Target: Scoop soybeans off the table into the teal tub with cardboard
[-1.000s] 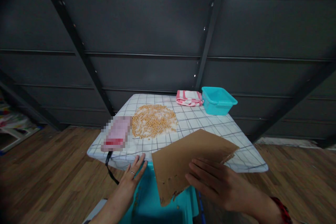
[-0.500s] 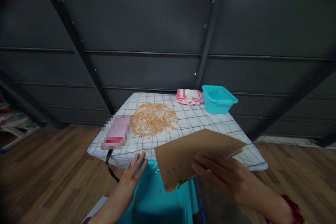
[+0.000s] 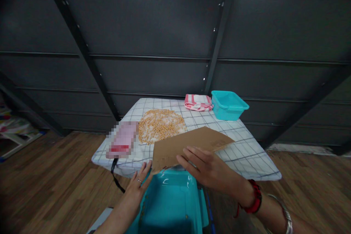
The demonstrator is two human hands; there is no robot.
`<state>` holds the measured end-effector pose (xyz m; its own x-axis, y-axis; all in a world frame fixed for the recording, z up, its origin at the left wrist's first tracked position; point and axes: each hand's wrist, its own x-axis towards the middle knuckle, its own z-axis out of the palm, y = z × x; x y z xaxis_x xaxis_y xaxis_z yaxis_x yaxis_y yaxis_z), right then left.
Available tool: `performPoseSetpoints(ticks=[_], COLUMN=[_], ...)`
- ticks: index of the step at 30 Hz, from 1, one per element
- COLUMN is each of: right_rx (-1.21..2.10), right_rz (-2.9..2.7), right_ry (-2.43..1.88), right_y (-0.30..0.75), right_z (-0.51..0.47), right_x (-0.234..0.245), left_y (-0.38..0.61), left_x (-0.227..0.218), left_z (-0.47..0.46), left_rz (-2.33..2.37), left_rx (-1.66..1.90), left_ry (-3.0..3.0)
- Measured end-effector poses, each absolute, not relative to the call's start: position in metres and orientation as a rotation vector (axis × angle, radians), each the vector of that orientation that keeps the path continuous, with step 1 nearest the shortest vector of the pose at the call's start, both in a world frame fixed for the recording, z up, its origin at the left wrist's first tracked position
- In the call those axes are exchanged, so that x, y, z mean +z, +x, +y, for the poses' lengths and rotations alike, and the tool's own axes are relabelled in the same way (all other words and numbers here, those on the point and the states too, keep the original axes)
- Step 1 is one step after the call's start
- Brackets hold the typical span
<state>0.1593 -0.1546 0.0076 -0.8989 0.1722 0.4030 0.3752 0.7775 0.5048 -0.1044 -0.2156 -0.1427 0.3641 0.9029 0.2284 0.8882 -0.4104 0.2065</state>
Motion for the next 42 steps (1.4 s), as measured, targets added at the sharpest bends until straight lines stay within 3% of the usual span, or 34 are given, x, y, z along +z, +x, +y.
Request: performPoseSetpoints(ticks=[19,42], right_rx=[-0.923,-0.79], right_rz=[-2.677,-2.682], right_ry=[-0.406,-0.492], right_y=[0.169,0.197], right_z=[-0.161,-0.175], right_x=[0.015,0.004], left_y=[-0.106,-0.104], left_x=[-0.138,-0.133], left_z=[-0.217,-0.217], left_rz=[1.697,1.698], left_rx=[0.494,0.488], left_ry=[2.522,2.495])
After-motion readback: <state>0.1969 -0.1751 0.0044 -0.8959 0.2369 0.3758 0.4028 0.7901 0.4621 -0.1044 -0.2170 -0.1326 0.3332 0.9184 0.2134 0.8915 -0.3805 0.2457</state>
